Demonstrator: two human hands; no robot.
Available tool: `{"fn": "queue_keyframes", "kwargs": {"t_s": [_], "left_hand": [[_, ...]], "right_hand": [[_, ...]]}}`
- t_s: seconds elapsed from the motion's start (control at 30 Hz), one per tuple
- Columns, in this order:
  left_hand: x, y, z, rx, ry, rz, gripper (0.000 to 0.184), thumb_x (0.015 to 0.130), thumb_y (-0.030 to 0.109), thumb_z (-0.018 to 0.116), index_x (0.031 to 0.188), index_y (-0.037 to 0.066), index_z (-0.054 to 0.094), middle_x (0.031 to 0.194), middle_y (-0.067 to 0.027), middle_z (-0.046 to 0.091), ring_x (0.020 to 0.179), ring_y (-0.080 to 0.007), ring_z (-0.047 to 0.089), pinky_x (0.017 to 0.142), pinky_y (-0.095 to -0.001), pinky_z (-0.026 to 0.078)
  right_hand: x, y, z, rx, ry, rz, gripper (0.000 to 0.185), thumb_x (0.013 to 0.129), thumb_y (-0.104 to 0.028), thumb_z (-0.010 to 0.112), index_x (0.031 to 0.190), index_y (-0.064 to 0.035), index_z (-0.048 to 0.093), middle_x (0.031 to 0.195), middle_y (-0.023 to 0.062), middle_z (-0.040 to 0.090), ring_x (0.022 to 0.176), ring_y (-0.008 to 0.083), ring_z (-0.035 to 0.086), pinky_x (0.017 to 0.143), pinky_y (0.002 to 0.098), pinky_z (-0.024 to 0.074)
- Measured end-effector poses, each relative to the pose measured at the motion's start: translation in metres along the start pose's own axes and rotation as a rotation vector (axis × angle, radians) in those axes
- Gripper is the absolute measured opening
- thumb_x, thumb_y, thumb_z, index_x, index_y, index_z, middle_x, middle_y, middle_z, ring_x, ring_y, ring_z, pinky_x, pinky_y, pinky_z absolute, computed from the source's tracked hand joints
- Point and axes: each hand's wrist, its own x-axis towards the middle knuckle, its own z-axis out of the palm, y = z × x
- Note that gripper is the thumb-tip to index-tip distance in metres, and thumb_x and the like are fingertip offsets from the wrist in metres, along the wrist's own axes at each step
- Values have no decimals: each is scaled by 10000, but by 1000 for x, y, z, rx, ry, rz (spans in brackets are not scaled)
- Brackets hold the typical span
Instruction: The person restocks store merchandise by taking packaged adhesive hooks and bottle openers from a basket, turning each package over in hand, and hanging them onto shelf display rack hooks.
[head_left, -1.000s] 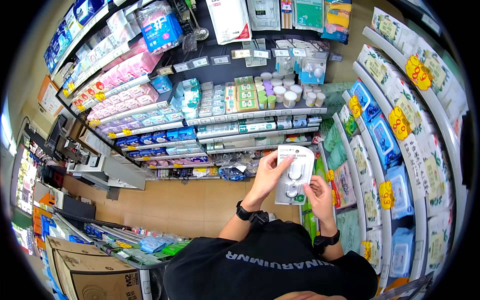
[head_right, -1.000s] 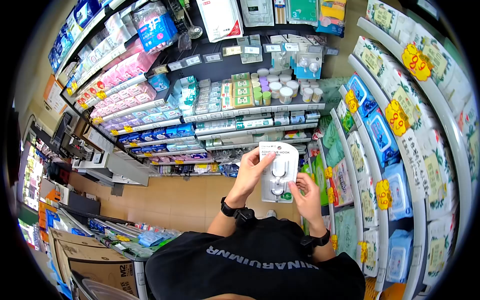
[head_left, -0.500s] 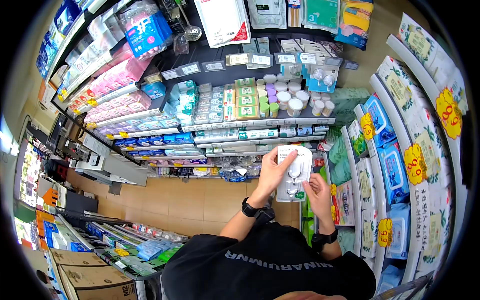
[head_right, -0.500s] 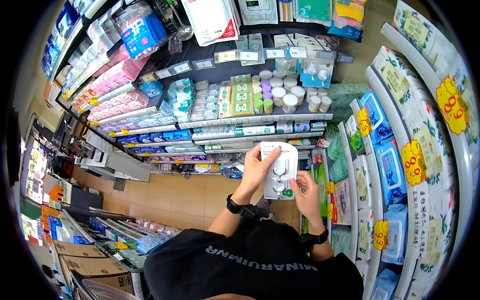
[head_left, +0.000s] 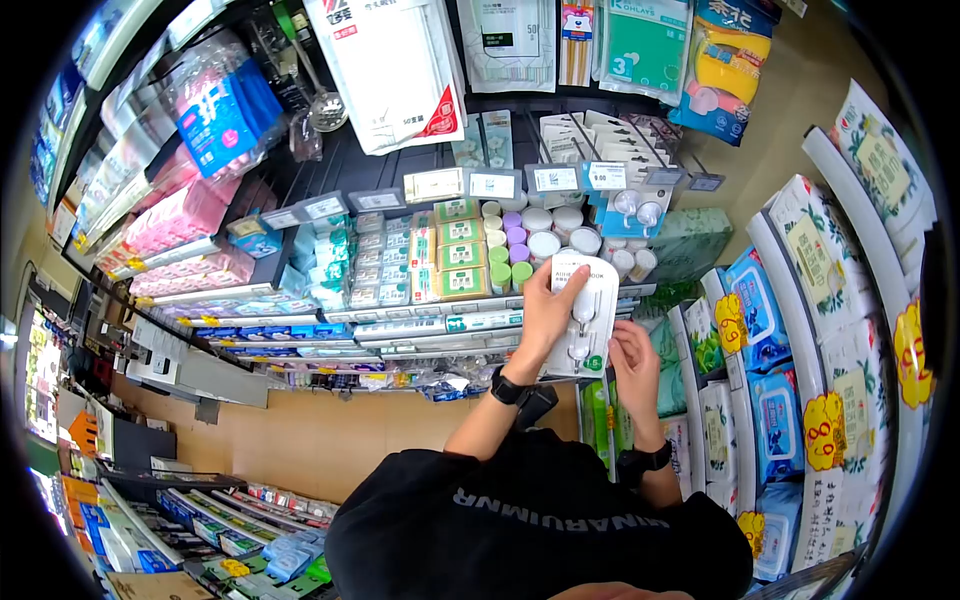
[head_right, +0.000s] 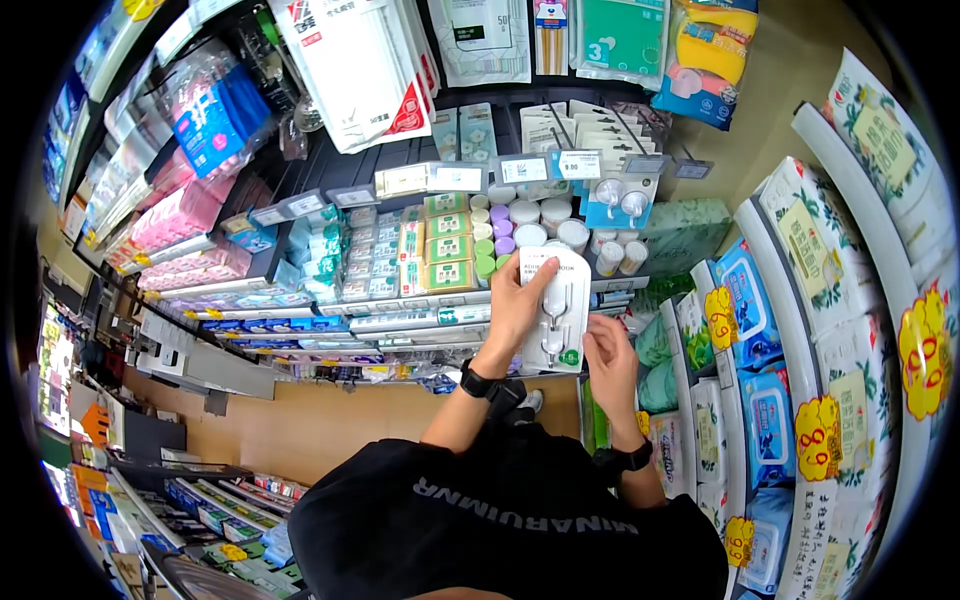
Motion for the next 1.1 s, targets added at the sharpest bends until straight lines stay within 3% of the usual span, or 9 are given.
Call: {"fn": "queue_keyframes", "kwargs": {"t_s": [0.1,0.37,0.5,0.7,0.77,0.83,0.93,1.0,1.1], "left_hand": [[43,-5,6,-1,-36,-2,196,929,147,715,1021,-20,672,868,-40,713,750,-66,622,643,-237,498],[122,-29,17,-5,-62,31,217,915,141,724,1018,-48,702,899,-76,730,750,-91,639,667,-264,511],[137,-35,21,5,-33,102,202,912,104,704,1032,-58,718,967,-64,727,823,-99,646,705,-254,509],[140,-41,22,122,16,-65,242,882,102,733,1052,-68,710,1008,-94,732,881,-129,662,762,-272,521],[142,-51,22,50,16,79,227,875,80,735,1046,-67,708,1004,-94,731,883,-130,663,777,-273,525],[142,-56,20,80,23,82,210,872,67,734,1032,-67,710,998,-90,732,873,-133,665,778,-275,528],[144,-60,19,118,-21,3,256,881,39,707,1118,-49,665,1076,-101,706,962,-157,652,849,-288,509],[150,-70,19,136,-15,237,250,874,16,687,1113,-27,633,1077,-101,665,1007,-173,616,893,-291,479],[153,-55,20,175,-57,365,225,864,-4,667,1079,-9,601,1054,-99,613,1002,-182,585,898,-291,459]], "right_hand": [[37,9,0,-36,27,-63,227,980,-3,579,1198,57,563,1019,107,694,932,112,648,772,225,494],[111,38,0,-13,136,-66,168,974,-19,608,1128,46,598,1000,84,703,901,90,644,743,213,483],[134,42,4,-12,193,-132,147,975,-30,614,1107,34,603,991,71,695,903,80,629,758,205,471],[154,56,4,-9,220,-129,140,978,-37,614,1104,23,597,969,54,676,901,72,605,781,201,458],[159,62,2,-4,220,-135,138,980,-36,611,1103,23,593,970,51,671,903,72,602,781,202,456],[159,67,0,1,200,-128,145,974,-20,610,1113,10,585,993,30,633,943,76,599,831,201,453],[162,68,0,5,216,-145,124,982,-32,602,1097,14,591,988,44,659,920,73,599,791,204,454],[164,64,0,15,215,-139,140,978,-31,608,1111,11,590,999,39,652,936,77,601,818,206,455],[167,60,0,10,216,-135,157,974,-31,615,1125,10,593,1014,37,650,954,85,607,847,211,458]]}}
